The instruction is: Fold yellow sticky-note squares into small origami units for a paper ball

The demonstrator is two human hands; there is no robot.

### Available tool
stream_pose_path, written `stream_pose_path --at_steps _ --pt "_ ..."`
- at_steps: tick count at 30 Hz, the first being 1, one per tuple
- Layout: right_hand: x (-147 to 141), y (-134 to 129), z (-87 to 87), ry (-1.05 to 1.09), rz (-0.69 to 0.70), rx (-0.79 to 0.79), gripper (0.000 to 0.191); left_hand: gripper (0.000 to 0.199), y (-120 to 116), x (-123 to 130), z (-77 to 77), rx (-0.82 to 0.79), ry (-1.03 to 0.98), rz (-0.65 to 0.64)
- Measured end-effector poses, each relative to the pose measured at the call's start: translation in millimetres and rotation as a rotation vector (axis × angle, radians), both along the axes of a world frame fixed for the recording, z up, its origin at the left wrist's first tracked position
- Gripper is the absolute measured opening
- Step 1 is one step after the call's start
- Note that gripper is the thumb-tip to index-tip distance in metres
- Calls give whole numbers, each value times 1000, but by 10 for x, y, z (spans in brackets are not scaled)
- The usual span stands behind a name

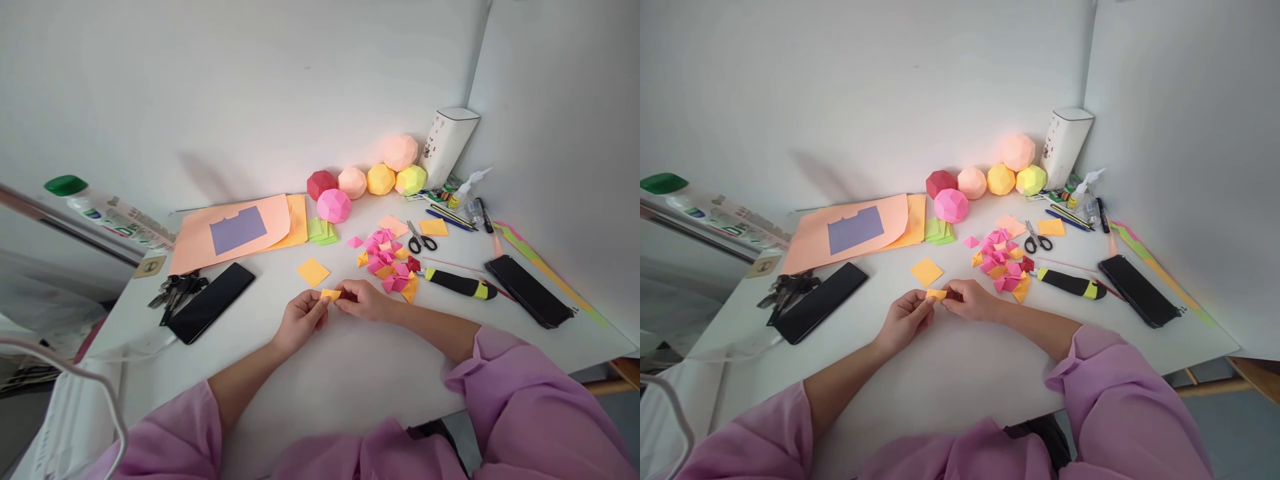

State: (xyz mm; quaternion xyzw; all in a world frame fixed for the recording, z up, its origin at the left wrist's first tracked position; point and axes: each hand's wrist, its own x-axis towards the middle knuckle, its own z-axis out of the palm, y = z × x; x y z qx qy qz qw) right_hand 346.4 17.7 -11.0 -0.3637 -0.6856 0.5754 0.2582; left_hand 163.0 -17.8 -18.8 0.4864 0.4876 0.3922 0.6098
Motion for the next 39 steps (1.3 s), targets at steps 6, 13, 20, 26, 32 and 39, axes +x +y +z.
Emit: stream_pose_path --at_steps 6,13,20,26,32,39 --pt "3 -11 -24 -22 10 103 14 33 -14 2 -9 52 27 -56" --pt "10 -2 -3 -37 -68 34 25 33 -3 -12 -24 22 -2 -27" --pt "13 28 -32 162 -110 -37 23 32 11 4 -17 43 -40 -24" --pt "17 36 -47 227 -77 29 17 35 8 -4 33 42 -24 -53" --pt "-1 -18 -84 169 -78 410 8 32 13 -15 -44 24 -61 -14" --pt "-23 33 -208 194 -55 762 8 32 20 -9 -66 23 -85 10"
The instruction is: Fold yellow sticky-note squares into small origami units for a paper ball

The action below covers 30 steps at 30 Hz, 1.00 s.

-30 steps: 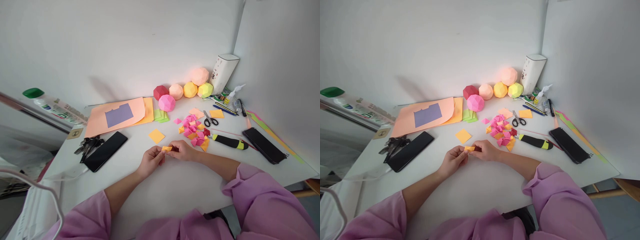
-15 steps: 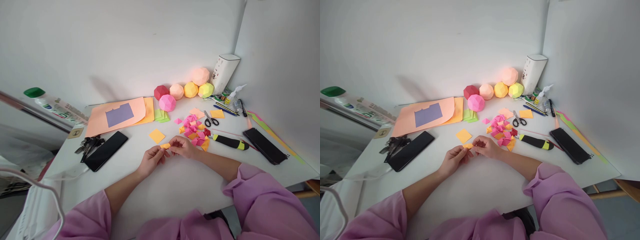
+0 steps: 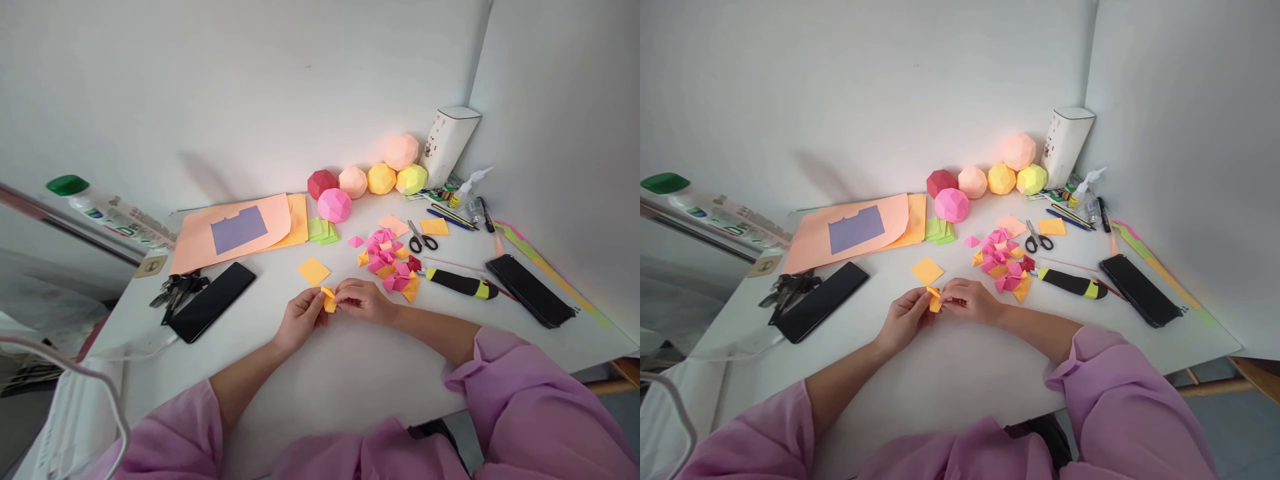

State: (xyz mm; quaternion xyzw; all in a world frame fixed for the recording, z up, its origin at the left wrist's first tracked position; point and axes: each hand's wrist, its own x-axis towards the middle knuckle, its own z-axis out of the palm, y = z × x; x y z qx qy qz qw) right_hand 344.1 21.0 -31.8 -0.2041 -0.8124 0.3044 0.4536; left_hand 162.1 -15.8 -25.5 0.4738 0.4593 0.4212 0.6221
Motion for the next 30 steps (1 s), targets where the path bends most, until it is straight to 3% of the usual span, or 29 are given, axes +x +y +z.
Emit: stream_pose_path --at_steps 9,23,30 --pt "2 -29 -8 -86 -36 203 14 30 -26 0 38 -12 -75 -66" --pt "-8 -20 -27 -59 -25 75 6 28 -38 3 24 17 -58 -48" --pt "-7 -50 3 -132 -47 68 14 32 -22 6 62 -27 -37 -39"
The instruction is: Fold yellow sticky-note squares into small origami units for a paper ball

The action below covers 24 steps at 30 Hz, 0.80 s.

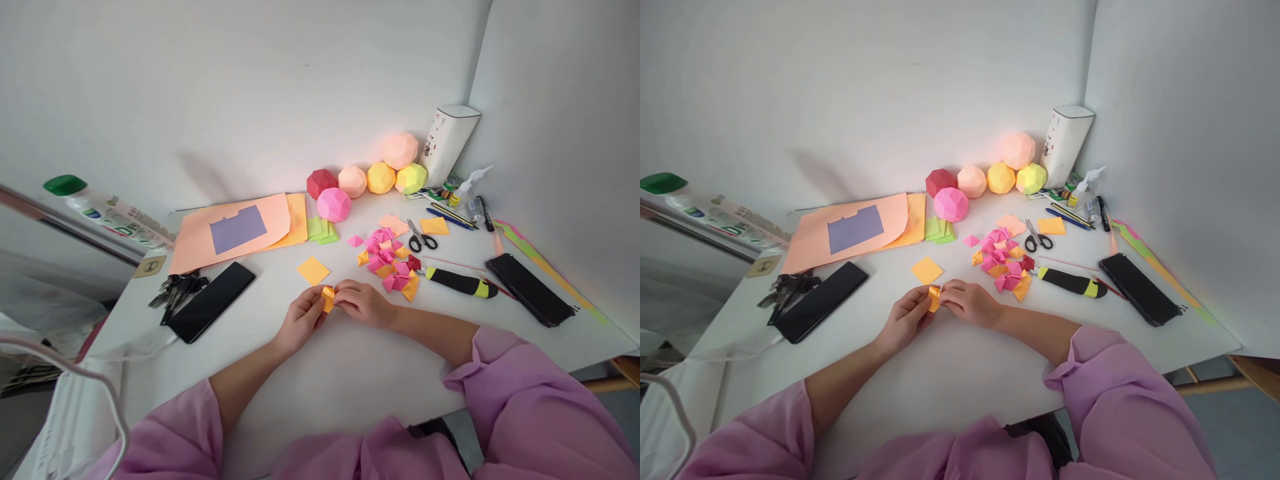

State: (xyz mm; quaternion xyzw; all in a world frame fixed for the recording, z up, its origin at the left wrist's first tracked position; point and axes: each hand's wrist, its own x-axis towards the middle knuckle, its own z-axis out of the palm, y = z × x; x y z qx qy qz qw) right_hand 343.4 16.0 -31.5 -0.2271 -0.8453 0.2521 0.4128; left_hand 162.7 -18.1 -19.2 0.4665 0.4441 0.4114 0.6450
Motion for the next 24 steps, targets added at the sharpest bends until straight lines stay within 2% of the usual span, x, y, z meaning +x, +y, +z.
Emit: stream_pose_path --at_steps 11,14,18,24 --pt "-15 -26 44 4 -18 -99 11 34 -19 20 -5 -5 -1 51" --pt "-3 -2 49 15 -36 -210 11 32 -12 11 -19 6 -29 61" --pt "21 40 77 -60 -24 -435 14 30 -9 10 -11 17 -43 34" --pt "46 84 119 -67 85 -517 15 29 -16 11 -13 59 -28 -12"
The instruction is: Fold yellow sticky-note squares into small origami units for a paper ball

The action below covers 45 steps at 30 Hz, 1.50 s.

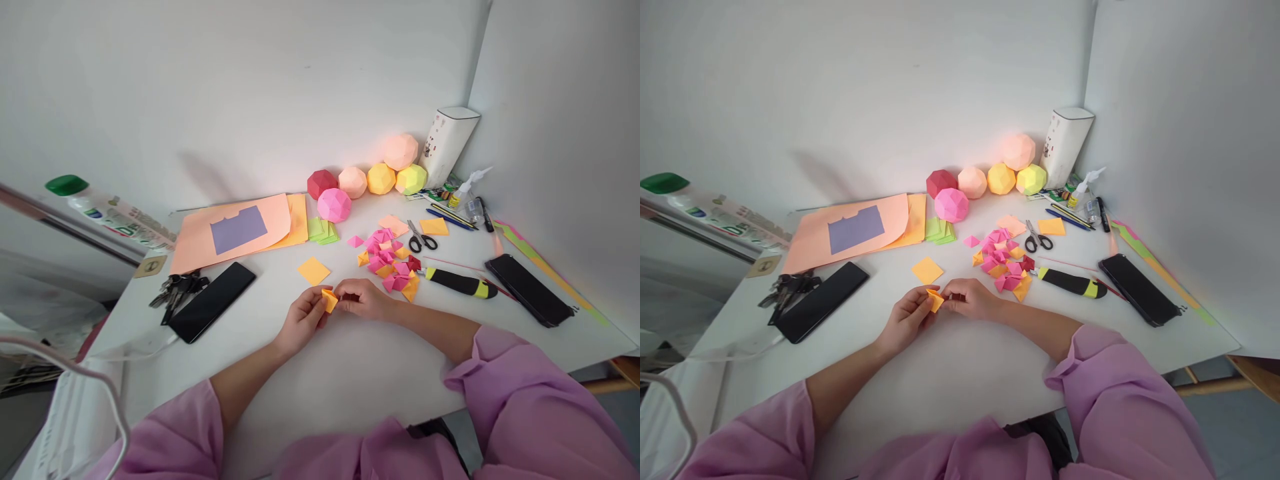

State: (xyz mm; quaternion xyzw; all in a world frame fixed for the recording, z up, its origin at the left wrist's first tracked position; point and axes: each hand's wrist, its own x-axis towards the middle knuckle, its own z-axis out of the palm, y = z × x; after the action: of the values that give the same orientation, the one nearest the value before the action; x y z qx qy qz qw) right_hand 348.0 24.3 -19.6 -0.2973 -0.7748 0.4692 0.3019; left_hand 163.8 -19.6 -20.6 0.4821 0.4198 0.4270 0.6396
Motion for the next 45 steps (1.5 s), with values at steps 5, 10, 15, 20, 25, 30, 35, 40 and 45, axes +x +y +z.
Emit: stream_pose_path --at_steps 5,10,15,20,25,30,35,40,45 --pt "13 3 30 -7 10 -76 21 28 -6 -6 -23 19 24 8" --pt "18 2 39 2 5 -113 26 28 -8 -7 -26 48 55 -17" --pt "20 2 37 -7 -9 -150 24 31 -17 -6 -26 77 106 -40" --pt "19 -9 69 -11 -21 -241 25 33 -39 -15 1 101 134 -60" --pt "9 -23 107 0 -48 -325 26 39 -53 -1 39 136 173 -62" --pt "-3 -35 110 1 -39 -357 23 34 -41 13 6 132 187 -53" --pt "-8 -34 102 5 -59 -335 15 35 -32 5 27 74 109 -37" --pt "-10 -41 105 20 -41 -287 7 36 -35 17 75 54 100 -19" --pt "-55 -71 61 -92 -119 -124 7 36 -36 11 11 157 181 -41"
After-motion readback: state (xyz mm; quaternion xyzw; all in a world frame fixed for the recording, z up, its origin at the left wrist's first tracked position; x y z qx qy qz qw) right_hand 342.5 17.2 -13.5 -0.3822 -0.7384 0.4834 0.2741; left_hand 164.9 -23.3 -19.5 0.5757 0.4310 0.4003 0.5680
